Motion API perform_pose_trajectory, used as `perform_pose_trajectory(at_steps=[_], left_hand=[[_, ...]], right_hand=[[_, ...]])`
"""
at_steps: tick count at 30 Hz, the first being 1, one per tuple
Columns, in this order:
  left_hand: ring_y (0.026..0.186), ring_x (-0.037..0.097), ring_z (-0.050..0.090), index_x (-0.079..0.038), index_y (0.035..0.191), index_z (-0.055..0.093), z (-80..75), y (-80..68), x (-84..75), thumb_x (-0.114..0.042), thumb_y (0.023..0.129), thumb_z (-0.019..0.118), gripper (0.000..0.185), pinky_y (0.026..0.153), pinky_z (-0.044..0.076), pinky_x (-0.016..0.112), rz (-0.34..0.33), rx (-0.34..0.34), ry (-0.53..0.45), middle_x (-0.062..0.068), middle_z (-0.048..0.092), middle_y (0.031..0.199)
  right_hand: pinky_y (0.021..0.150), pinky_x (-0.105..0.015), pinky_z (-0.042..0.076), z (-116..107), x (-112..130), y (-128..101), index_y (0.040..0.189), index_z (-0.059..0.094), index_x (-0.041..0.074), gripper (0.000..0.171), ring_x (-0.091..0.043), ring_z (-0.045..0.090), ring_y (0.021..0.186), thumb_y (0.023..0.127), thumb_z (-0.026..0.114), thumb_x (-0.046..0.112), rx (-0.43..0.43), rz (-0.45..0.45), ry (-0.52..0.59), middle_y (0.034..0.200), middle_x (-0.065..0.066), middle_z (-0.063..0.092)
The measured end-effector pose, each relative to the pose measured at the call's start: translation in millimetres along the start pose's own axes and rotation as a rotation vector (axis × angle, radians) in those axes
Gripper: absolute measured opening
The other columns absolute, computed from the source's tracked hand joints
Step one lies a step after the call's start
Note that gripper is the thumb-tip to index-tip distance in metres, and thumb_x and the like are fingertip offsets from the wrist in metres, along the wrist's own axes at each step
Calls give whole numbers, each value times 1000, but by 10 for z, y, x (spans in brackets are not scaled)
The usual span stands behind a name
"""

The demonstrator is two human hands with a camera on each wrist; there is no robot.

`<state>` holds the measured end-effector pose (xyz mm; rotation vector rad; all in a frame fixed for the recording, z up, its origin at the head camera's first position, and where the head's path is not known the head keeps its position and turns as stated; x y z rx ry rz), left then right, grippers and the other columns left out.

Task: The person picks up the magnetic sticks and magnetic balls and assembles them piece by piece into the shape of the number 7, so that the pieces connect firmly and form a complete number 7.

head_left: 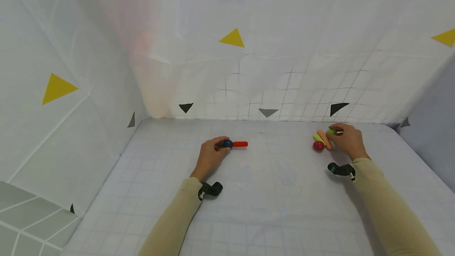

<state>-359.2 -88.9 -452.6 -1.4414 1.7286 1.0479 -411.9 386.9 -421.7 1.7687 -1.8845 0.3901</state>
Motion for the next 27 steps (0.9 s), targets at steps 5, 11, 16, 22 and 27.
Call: perform_pose_trajectory(at_steps=[5, 11, 16, 22, 27], left_hand=[[99, 18, 62, -15, 133, 72, -1, -4, 1, -15, 96, 78, 38, 92, 51, 37, 3, -5, 5, -1, 72, 115], [99, 19, 62, -14, 134, 72, -11, -14, -11, -15, 96, 77, 38, 92, 52, 38, 9, -7, 7, -1, 72, 114], [99, 18, 62, -14, 134, 72, -18, 4, -14, -16, 96, 77, 38, 92, 51, 38, 8, -6, 0, -2, 72, 114], [98, 19, 62, -13, 134, 72, -25, 11, -35, -15, 96, 77, 38, 92, 52, 40, 22, -6, 6, 0, 73, 114], [99, 19, 63, -14, 133, 72, -15, -4, -33, -14, 96, 77, 38, 93, 52, 40, 9, -6, 4, 0, 73, 115]], right_hand=[[94, -66, 46, -4, -39, -22, 130, 62, -6, 41, -52, 52, 115, 96, 74, 15, -7, 23, 19, 127, -37, 57], [95, -67, 45, -20, -84, -39, 131, 61, -5, 42, -52, 51, 115, 97, 73, 16, -20, 37, 41, 127, -36, 57], [94, -66, 45, -69, -101, -51, 132, 61, -4, 41, -52, 52, 117, 99, 71, 16, -40, 40, 45, 129, -37, 57], [92, -65, 46, -125, -99, -63, 133, 62, -3, 39, -51, 53, 116, 99, 70, 16, -62, 26, 37, 127, -36, 59], [88, -61, 46, -134, -92, -83, 131, 63, -3, 38, -48, 53, 109, 99, 71, 16, -68, 10, 29, 120, -34, 62]])
Point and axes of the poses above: each hand's wrist, its own y-axis towards the middle knuckle, its own z-axis out of the palm, x = y × z, the point moved 9 cm from there along y, towards the middle knuckle
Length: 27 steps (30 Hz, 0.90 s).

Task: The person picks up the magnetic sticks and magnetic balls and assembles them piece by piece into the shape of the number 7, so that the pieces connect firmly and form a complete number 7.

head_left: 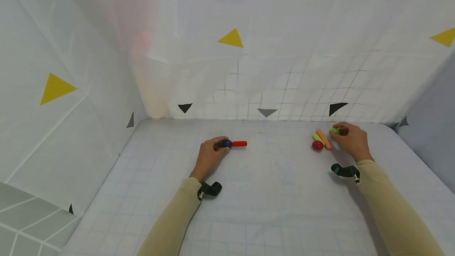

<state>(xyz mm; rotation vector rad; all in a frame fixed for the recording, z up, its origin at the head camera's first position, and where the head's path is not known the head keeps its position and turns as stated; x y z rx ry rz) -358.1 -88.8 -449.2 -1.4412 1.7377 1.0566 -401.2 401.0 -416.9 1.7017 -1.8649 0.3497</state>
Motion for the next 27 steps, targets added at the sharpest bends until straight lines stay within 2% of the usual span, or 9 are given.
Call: perform_pose_trajectory(at_steps=[8, 12, 23, 27], left_hand=[[99, 19, 63, -13, 133, 72, -4, -12, 4, -12, 95, 78, 38, 92, 52, 40, 6, -8, 3, 1, 73, 116], [99, 19, 64, -12, 133, 72, -10, -9, 9, -12, 95, 78, 38, 92, 52, 39, 12, -11, 7, 2, 73, 116], [99, 18, 63, -13, 133, 72, 3, -7, 5, -13, 96, 78, 38, 92, 52, 39, 27, -9, 2, 0, 73, 114], [101, 17, 63, -13, 134, 72, 15, -5, 19, -15, 96, 77, 38, 94, 52, 37, 17, -2, -7, 0, 72, 113]], right_hand=[[89, -63, 48, -52, 122, -27, 133, 62, -3, 40, -49, 54, 111, 100, 71, 17, -10, -37, 17, 122, -34, 62], [88, -62, 50, -47, 155, -29, 134, 61, -3, 41, -49, 55, 110, 100, 71, 17, -1, -27, 17, 123, -34, 62], [79, -53, 51, -65, 317, -65, 132, 64, -2, 38, -47, 58, 110, 100, 72, 17, -16, -86, 29, 118, -31, 66], [85, -60, 49, -61, 370, -74, 133, 65, -1, 38, -48, 60, 113, 100, 73, 17, -22, -95, 47, 119, -30, 67]])
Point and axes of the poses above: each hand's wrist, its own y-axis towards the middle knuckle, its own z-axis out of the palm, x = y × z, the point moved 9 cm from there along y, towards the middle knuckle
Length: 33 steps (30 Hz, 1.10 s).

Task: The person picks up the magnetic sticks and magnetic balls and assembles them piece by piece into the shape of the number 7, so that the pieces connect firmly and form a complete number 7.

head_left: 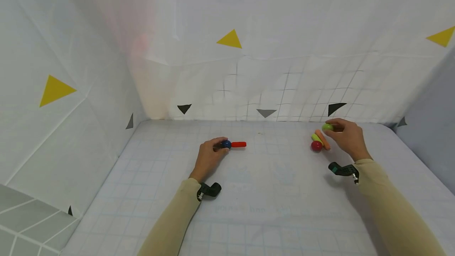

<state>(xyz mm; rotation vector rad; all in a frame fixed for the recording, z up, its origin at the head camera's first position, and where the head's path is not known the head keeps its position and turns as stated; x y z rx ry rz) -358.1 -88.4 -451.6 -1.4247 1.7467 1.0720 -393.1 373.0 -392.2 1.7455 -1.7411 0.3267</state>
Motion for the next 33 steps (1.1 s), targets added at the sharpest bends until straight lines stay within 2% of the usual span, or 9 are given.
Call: perform_pose_trajectory(at_steps=[5, 14, 25, 29, 31, 33], left_hand=[[102, 18, 63, -14, 135, 71, -1, 0, 7, -15, 96, 77, 39, 95, 51, 38, 0, 2, -2, 0, 71, 114], [103, 17, 63, -15, 134, 71, 6, -10, 12, -15, 96, 77, 38, 97, 51, 37, -8, 5, -18, -2, 71, 117], [105, 17, 63, -15, 135, 71, 13, -8, 29, -16, 97, 76, 38, 98, 50, 39, -17, 11, -19, -3, 72, 119], [105, 15, 63, -15, 135, 71, 10, -12, 16, -16, 97, 76, 38, 98, 50, 38, -15, 10, -15, -4, 72, 119], [105, 15, 63, -15, 135, 71, 11, -15, 10, -16, 97, 76, 38, 99, 50, 38, -15, 11, -15, -3, 72, 120], [106, 15, 63, -15, 135, 71, 13, -20, 1, -16, 97, 75, 38, 99, 50, 39, -14, 14, -17, -3, 72, 121]], right_hand=[[93, -65, 44, 8, 105, -20, 134, 66, 2, 39, -48, 58, 119, 100, 73, 19, 4, 0, 42, 123, -29, 67], [86, -52, 49, 35, 291, -64, 137, 65, 4, 44, -44, 60, 118, 99, 75, 24, 26, -9, 89, 125, -26, 67], [96, -60, 49, 90, 438, -85, 135, 67, 5, 42, -43, 62, 118, 100, 73, 25, 34, -35, 127, 125, -25, 68], [79, -47, 54, 131, 512, -99, 137, 66, 6, 44, -42, 61, 118, 100, 73, 30, 48, -33, 124, 124, -23, 68], [70, -36, 52, 154, 545, -105, 138, 66, 7, 46, -40, 61, 118, 100, 73, 32, 57, -28, 130, 126, -21, 68], [61, -30, 51, 174, 586, -113, 138, 65, 8, 46, -39, 62, 116, 100, 74, 31, 64, -29, 143, 127, -21, 67]])
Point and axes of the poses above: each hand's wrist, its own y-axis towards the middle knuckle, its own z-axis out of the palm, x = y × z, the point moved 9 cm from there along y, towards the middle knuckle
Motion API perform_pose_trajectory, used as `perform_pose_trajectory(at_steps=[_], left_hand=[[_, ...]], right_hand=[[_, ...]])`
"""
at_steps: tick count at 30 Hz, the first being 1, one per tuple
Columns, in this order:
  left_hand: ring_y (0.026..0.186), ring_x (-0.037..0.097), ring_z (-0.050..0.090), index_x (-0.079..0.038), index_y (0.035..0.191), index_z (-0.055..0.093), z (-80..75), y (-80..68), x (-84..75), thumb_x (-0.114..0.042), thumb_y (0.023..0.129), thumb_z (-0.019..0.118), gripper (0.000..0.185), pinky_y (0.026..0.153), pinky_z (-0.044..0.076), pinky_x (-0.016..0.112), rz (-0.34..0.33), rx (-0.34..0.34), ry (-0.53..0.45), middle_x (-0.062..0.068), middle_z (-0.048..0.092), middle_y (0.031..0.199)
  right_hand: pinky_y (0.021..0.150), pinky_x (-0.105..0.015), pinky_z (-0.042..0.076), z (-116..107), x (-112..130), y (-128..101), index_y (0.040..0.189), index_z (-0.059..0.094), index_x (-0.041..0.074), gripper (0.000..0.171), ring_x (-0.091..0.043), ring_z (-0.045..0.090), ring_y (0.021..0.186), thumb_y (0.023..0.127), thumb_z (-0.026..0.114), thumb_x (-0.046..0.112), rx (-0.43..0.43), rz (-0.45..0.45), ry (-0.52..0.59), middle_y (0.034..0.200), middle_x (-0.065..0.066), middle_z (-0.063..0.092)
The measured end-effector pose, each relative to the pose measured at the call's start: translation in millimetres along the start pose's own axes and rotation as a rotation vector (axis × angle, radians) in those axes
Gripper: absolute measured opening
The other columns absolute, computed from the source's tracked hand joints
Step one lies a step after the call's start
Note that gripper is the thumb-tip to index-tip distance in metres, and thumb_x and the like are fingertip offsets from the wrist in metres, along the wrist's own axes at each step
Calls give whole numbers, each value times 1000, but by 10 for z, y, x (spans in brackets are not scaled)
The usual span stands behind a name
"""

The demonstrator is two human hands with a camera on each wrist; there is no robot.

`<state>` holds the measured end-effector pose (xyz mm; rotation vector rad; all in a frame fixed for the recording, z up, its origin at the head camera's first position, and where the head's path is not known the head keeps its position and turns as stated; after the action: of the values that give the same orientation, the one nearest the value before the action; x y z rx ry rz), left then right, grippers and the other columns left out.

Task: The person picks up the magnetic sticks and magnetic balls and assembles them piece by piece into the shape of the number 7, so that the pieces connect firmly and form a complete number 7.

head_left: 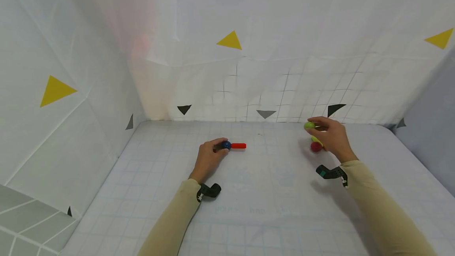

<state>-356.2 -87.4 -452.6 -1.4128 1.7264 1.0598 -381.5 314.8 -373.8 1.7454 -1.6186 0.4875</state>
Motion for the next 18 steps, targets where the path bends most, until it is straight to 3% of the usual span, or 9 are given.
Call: perform_pose_trajectory(at_steps=[3, 6, 13, 18], left_hand=[[107, 15, 64, -14, 136, 70, -1, -6, -5, -16, 97, 75, 39, 100, 50, 39, 0, 4, -2, -2, 72, 121], [107, 15, 64, -14, 136, 70, -5, -9, -1, -16, 97, 76, 39, 100, 49, 39, -2, 5, 0, -3, 72, 121], [106, 15, 64, -15, 136, 70, -7, -2, 5, -17, 98, 75, 39, 100, 50, 40, -2, 3, 12, -3, 72, 120], [105, 15, 63, -15, 137, 70, -6, -4, -15, -17, 98, 75, 40, 100, 49, 38, -8, 9, 10, -3, 72, 119]], right_hand=[[64, -24, 51, 56, 55, -5, 137, 66, 8, 44, -37, 65, 109, 99, 74, 28, 13, -16, 9, 126, -21, 66], [70, -26, 53, 114, 98, -5, 136, 66, 8, 41, -34, 68, 104, 99, 74, 25, 27, -29, 21, 125, -20, 67], [85, -45, 50, 207, 158, 10, 136, 65, 9, 43, -35, 66, 109, 99, 75, 29, 37, -39, 49, 127, -18, 66], [80, -43, 49, 239, 191, 13, 135, 65, 10, 42, -35, 64, 109, 99, 75, 29, 27, -54, 36, 126, -18, 67]])
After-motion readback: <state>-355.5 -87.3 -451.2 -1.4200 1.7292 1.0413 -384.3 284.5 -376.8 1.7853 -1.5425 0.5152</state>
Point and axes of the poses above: each hand's wrist, its own y-axis towards the middle knuckle, its own z-axis out of the palm, x = y × z, the point moved 9 cm from there along y, towards the middle knuckle
